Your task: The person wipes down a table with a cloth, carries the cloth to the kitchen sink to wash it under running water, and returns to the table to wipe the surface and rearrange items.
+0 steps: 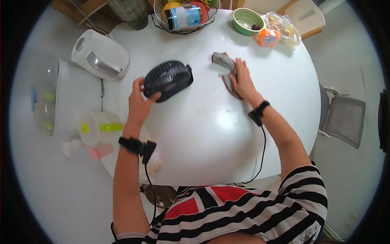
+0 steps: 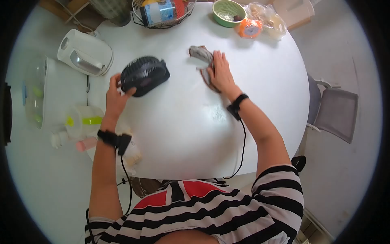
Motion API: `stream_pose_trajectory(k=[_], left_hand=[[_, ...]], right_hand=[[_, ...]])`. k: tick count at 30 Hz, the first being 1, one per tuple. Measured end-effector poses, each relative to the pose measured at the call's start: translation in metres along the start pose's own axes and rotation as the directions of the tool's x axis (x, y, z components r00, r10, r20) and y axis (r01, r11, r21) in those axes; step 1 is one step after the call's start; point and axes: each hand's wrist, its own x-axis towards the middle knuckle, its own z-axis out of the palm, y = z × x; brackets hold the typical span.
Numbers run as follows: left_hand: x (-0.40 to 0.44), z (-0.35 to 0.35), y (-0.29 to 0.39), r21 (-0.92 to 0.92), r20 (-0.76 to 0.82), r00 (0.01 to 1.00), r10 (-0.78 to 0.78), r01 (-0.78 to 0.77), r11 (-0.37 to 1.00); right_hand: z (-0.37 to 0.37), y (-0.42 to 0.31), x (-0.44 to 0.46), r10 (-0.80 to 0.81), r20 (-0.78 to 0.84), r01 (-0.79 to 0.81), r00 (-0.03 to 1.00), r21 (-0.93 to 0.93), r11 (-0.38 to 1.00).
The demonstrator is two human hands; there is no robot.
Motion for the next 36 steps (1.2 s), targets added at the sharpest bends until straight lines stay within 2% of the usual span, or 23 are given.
stream_pose_trajectory(k=[1,2,4,5,7,8,9,12,14,19,22,24,27,29,30,32,35,36], left_hand=[[-0.011,-0.007,0.002,0.003,-0.002,1.000,0.012,-0.012,1.000],[-0.022,-0.014,0.005,-0.012,0.014,1.000,-0.021,0.021,1.000],[-0.041,-0.021,0.005,-0.023,0.029,0.999,-0.042,0.043,0.999],[-0.047,-0.024,0.008,-0.016,0.035,0.998,-0.043,0.043,0.999],[-0.051,-0.024,0.033,-0.021,0.063,0.997,-0.032,0.033,0.999],[-0.052,-0.023,0.045,0.026,0.035,0.999,-0.019,0.018,0.999],[-0.052,-0.022,0.048,0.072,0.008,1.000,-0.005,0.004,0.997],[-0.053,-0.020,0.001,0.066,-0.005,1.000,-0.013,0.013,0.998],[-0.048,-0.024,0.000,0.081,-0.007,0.999,-0.043,0.044,0.996],[-0.037,-0.023,0.028,0.095,0.010,1.000,-0.027,0.026,0.995],[-0.035,-0.015,0.021,0.091,0.011,0.998,-0.056,0.055,0.994],[-0.032,-0.013,0.019,0.080,-0.002,0.997,-0.076,0.076,0.994],[-0.027,-0.023,0.031,0.120,0.033,0.993,-0.115,0.111,0.987],[-0.025,-0.038,0.046,0.141,0.204,0.953,-0.226,0.199,0.970],[-0.024,-0.047,0.052,0.152,0.191,0.955,-0.229,0.202,0.968],[-0.017,-0.067,0.061,0.225,0.383,0.905,-0.185,0.102,0.969],[-0.004,-0.089,0.080,0.232,0.413,0.887,-0.205,0.115,0.966],[0.006,-0.086,0.096,0.220,0.351,0.906,-0.238,0.167,0.961]], right_hand=[[0.007,0.004,0.027,0.047,-0.006,-0.047,0.999,-0.116,0.992],[0.013,0.000,0.048,0.046,-0.018,-0.048,0.999,-0.115,0.992],[0.023,-0.014,0.087,-0.102,-0.196,0.013,0.975,-0.409,0.913],[0.030,-0.012,0.106,-0.102,-0.207,0.009,0.973,-0.409,0.912],[0.024,-0.004,0.135,-0.130,-0.252,0.061,0.959,-0.264,0.963],[0.024,-0.009,0.140,-0.086,-0.337,0.039,0.937,-0.143,0.989],[0.023,-0.023,0.138,-0.039,-0.294,0.006,0.955,-0.112,0.994],[0.081,-0.054,0.099,-0.030,-0.190,-0.022,0.981,-0.263,0.965],[0.085,-0.053,0.103,-0.010,-0.160,-0.040,0.987,-0.308,0.951],[0.064,-0.019,0.191,0.007,-0.271,-0.109,0.962,-0.361,0.926],[0.083,-0.001,0.232,0.099,-0.303,-0.200,0.948,-0.323,0.925],[0.091,0.008,0.260,0.175,-0.265,-0.254,0.948,-0.301,0.919],[0.087,0.026,0.290,0.213,-0.231,-0.281,0.949,-0.322,0.904],[0.079,0.027,0.292,0.247,-0.196,-0.291,0.949,-0.241,0.926],[0.077,0.027,0.291,0.262,-0.184,-0.302,0.947,-0.241,0.922],[0.072,0.030,0.287,0.242,-0.166,-0.275,0.956,-0.218,0.936],[0.069,0.029,0.257,0.138,-0.231,-0.188,0.963,-0.209,0.960],[0.066,0.026,0.242,0.133,-0.233,-0.181,0.963,-0.201,0.963]])
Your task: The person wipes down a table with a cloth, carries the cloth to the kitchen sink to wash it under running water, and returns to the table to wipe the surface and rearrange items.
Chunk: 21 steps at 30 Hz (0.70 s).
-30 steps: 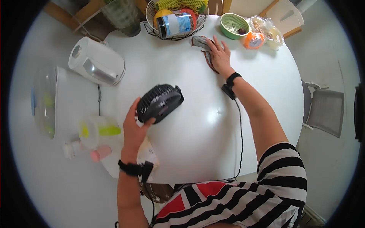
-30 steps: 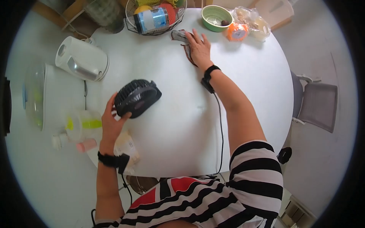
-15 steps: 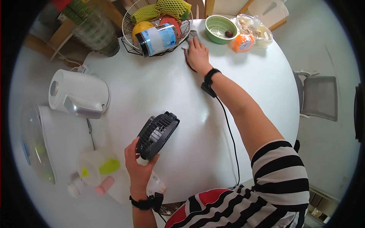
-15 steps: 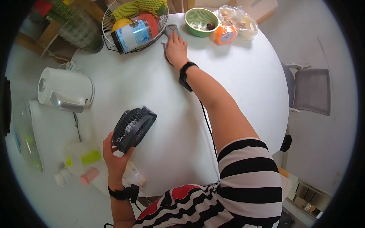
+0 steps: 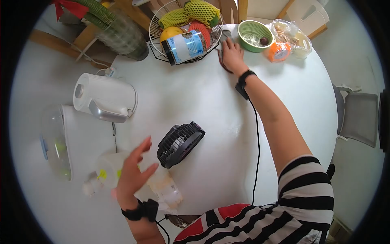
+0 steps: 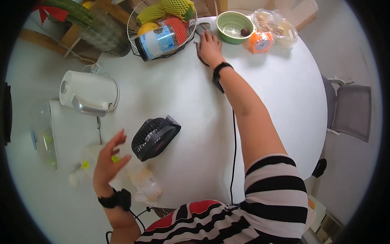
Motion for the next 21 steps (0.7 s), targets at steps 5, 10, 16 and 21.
stream_pose_trajectory(k=[5,10,16,21], left_hand=[[0.100,-0.020,0.029,-0.346,-0.113,0.991,0.072,-0.107,0.932],[0.216,-0.026,0.031,-0.565,0.023,0.994,-0.106,0.100,0.819],[0.299,0.007,0.030,-0.759,0.207,0.955,-0.210,0.293,0.581],[0.334,0.024,0.034,-0.840,0.222,0.970,-0.100,0.242,0.486]], right_hand=[[-0.048,0.000,-0.087,-0.132,-0.004,0.132,0.991,-0.008,0.991],[-0.078,0.003,-0.103,-0.127,0.119,0.124,0.985,0.030,0.992],[-0.085,0.013,-0.095,-0.119,0.099,0.124,0.988,-0.041,0.991],[-0.079,0.011,-0.081,-0.104,0.092,0.105,0.990,-0.012,0.994]])
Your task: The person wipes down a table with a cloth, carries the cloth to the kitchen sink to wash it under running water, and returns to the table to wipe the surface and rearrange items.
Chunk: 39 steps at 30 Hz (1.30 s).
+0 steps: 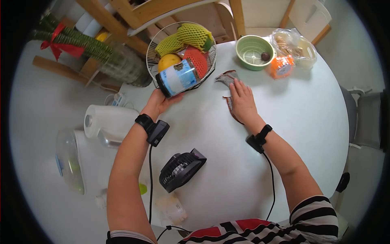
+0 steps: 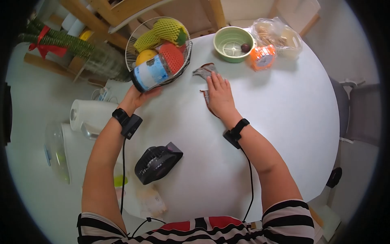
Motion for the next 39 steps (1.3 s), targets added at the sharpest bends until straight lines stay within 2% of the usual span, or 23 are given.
stream_pose_trajectory(k=[1,5,9,10,12,14,16,18,19,20,22,23,25,26,27,28,30,31,32,33,35,36,39], left_hand=[[0.003,0.004,-0.002,-0.080,-0.050,0.997,0.059,-0.063,0.995],[-0.003,0.007,-0.002,-0.110,-0.095,0.995,0.032,-0.042,0.993],[-0.032,-0.006,-0.014,-0.072,-0.061,0.997,0.042,-0.046,0.996],[-0.049,-0.005,-0.015,-0.005,-0.076,0.997,0.035,-0.036,0.999],[-0.074,-0.006,-0.020,-0.112,-0.016,1.000,-0.002,0.000,0.994],[-0.073,-0.053,-0.046,-0.266,0.144,0.989,-0.046,0.083,0.960],[-0.098,-0.065,-0.055,-0.185,0.135,0.991,0.007,0.018,0.983],[-0.107,-0.067,-0.060,-0.054,0.277,0.960,-0.044,0.061,0.997],[-0.113,-0.059,-0.063,0.292,0.260,0.965,-0.032,-0.047,0.955],[-0.118,-0.051,-0.063,0.489,0.277,0.961,0.002,-0.143,0.861],[-0.129,-0.027,-0.060,0.800,0.310,0.948,0.069,-0.300,0.520],[-0.130,-0.021,-0.057,0.768,0.307,0.950,0.050,-0.278,0.577],[-0.132,-0.023,-0.058,0.772,0.284,0.959,0.023,-0.243,0.588],[-0.132,-0.023,-0.058,0.774,0.272,0.962,0.010,-0.225,0.592],[-0.130,-0.031,-0.066,0.781,0.245,0.966,0.080,-0.245,0.575],[-0.128,-0.028,-0.065,0.766,0.228,0.969,0.095,-0.239,0.596],[-0.124,-0.022,-0.063,0.735,0.193,0.973,0.126,-0.229,0.638],[-0.126,-0.015,-0.058,0.888,0.254,0.963,0.093,-0.270,0.371],[-0.125,-0.012,-0.054,0.953,0.292,0.956,0.035,-0.294,0.068],[-0.125,-0.009,-0.050,0.915,0.330,0.944,-0.023,-0.325,-0.239],[-0.126,-0.011,-0.050,0.932,0.327,0.945,-0.009,-0.324,-0.160],[-0.125,-0.012,-0.050,0.948,0.317,0.948,0.013,-0.317,-0.038],[-0.125,-0.017,-0.049,0.946,0.297,0.954,0.033,-0.299,0.123]], right_hand=[[0.001,0.000,0.003,-0.003,-0.016,0.003,1.000,0.024,1.000],[0.004,0.006,0.010,-0.005,-0.042,0.008,0.999,0.056,0.998],[0.001,0.012,0.019,-0.009,-0.084,0.015,0.996,0.069,0.998],[-0.001,0.013,0.022,-0.001,-0.085,0.007,0.996,0.069,0.998],[-0.002,0.014,0.029,-0.021,-0.129,0.031,0.991,0.073,0.997],[0.004,0.015,0.040,-0.015,-0.128,0.026,0.992,0.083,0.996],[0.017,0.017,0.054,-0.011,-0.131,0.023,0.991,0.093,0.995],[0.037,0.020,0.073,-0.026,-0.206,0.034,0.978,0.034,0.999],[0.049,0.022,0.086,-0.019,-0.209,0.026,0.978,0.034,0.999],[0.061,0.025,0.102,-0.022,-0.245,0.042,0.969,0.080,0.996],[0.077,0.030,0.136,-0.016,-0.284,0.053,0.959,0.125,0.991],[0.082,0.031,0.155,-0.049,-0.228,0.088,0.973,0.165,0.982],[0.090,0.017,0.169,-0.075,-0.168,0.111,0.983,0.214,0.971],[0.093,0.006,0.170,-0.187,-0.164,0.226,0.969,0.275,0.934],[0.096,-0.005,0.171,-0.301,-0.170,0.342,0.938,0.335,0.878],[0.099,-0.016,0.169,-0.387,-0.117,0.399,0.915,0.403,0.823],[0.092,-0.014,0.159,-0.566,-0.158,0.576,0.809,0.402,0.712],[0.088,-0.006,0.160,-0.563,-0.162,0.575,0.810,0.405,0.711],[0.085,0.005,0.163,-0.602,-0.149,0.600,0.784,0.428,0.676],[0.084,0.015,0.168,-0.640,-0.137,0.623,0.756,0.450,0.640],[0.095,0.030,0.195,-0.480,-0.229,0.532,0.847,0.370,0.762],[0.103,0.034,0.211,-0.419,-0.258,0.484,0.871,0.297,0.823],[0.141,-0.001,0.247,-0.408,-0.185,0.448,0.894,0.358,0.819]])
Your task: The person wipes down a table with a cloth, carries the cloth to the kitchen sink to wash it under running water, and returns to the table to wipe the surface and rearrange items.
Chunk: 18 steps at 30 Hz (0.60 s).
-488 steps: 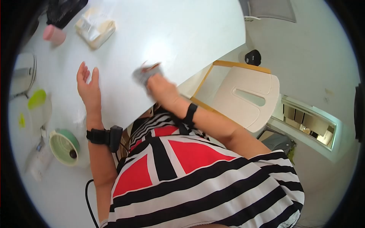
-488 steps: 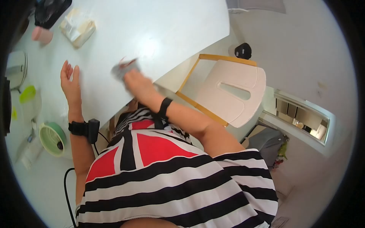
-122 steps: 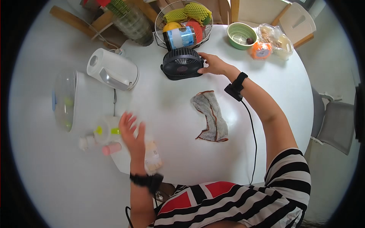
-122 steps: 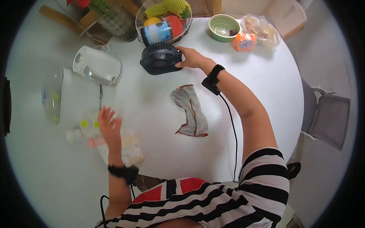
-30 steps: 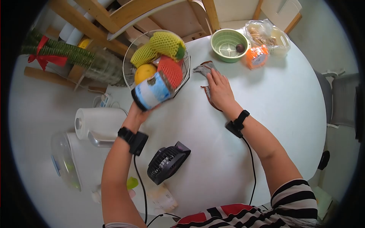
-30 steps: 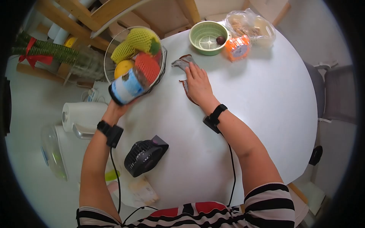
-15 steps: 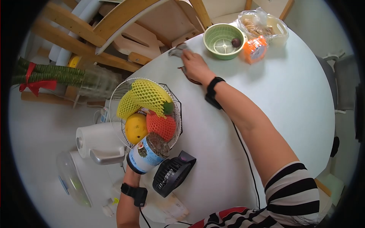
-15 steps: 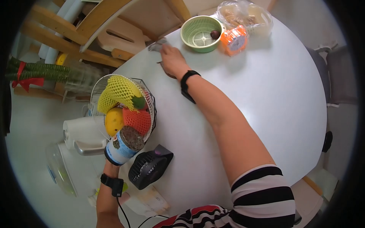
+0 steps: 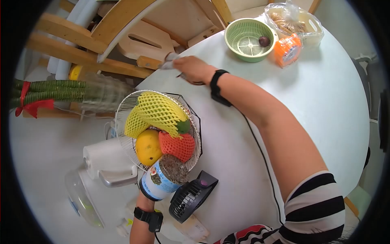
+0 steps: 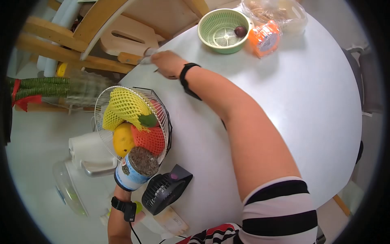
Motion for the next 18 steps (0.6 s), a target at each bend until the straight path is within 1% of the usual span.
stream_pose_trajectory(k=[1,3,5,6,7,9,10,11,12,13,14,15,17,18], left_hand=[[0.000,0.000,-0.001,-0.029,0.000,1.000,-0.005,0.005,1.000],[0.002,0.000,-0.003,-0.067,0.005,1.000,-0.020,0.021,0.998],[0.002,-0.001,-0.003,-0.099,0.009,0.999,-0.039,0.040,0.994],[0.002,-0.001,-0.003,-0.115,0.009,0.999,-0.051,0.052,0.992],[0.004,-0.002,-0.003,-0.133,0.010,0.998,-0.061,0.062,0.989],[0.006,-0.004,-0.002,-0.169,0.012,0.997,-0.080,0.081,0.982],[0.007,-0.005,-0.002,-0.192,0.009,0.996,-0.091,0.091,0.977],[0.009,-0.005,-0.002,-0.208,0.009,0.996,-0.094,0.093,0.974],[0.008,-0.004,-0.002,-0.232,0.009,0.995,-0.098,0.098,0.968],[0.008,-0.005,-0.003,-0.259,0.004,0.995,-0.099,0.096,0.961],[0.007,-0.004,-0.003,-0.290,0.004,0.995,-0.100,0.097,0.952],[0.008,-0.006,-0.004,-0.330,0.002,0.995,-0.103,0.098,0.939],[0.009,-0.007,-0.006,-0.449,0.003,0.993,-0.120,0.108,0.887],[0.013,-0.009,-0.008,-0.537,0.008,0.991,-0.134,0.117,0.835]], right_hand=[[0.013,-0.008,0.009,-0.019,0.047,0.018,0.999,0.025,1.000],[0.036,-0.024,0.019,-0.128,0.139,0.121,0.982,0.056,0.991],[0.032,-0.040,0.024,-0.199,0.234,0.185,0.952,0.082,0.979],[0.034,-0.044,0.025,-0.231,0.155,0.223,0.961,0.067,0.972],[0.032,-0.042,0.022,-0.223,0.156,0.215,0.962,0.065,0.974],[0.025,-0.039,0.016,-0.243,0.233,0.253,0.942,-0.015,0.967],[0.028,-0.040,0.011,-0.213,0.175,0.221,0.961,-0.029,0.975],[0.026,-0.040,0.009,-0.205,0.176,0.213,0.963,-0.031,0.977],[0.023,-0.041,0.007,-0.050,0.124,0.064,0.991,-0.114,0.991],[0.020,-0.044,0.003,0.102,0.058,-0.090,0.993,-0.188,0.978],[0.015,-0.037,-0.002,0.194,-0.062,-0.202,0.979,-0.202,0.958],[-0.001,-0.031,-0.010,0.213,-0.088,-0.228,0.973,-0.230,0.946],[-0.003,-0.013,-0.018,0.278,-0.278,-0.365,0.920,-0.343,0.866],[-0.011,-0.005,-0.021,0.279,-0.278,-0.367,0.919,-0.349,0.862]])
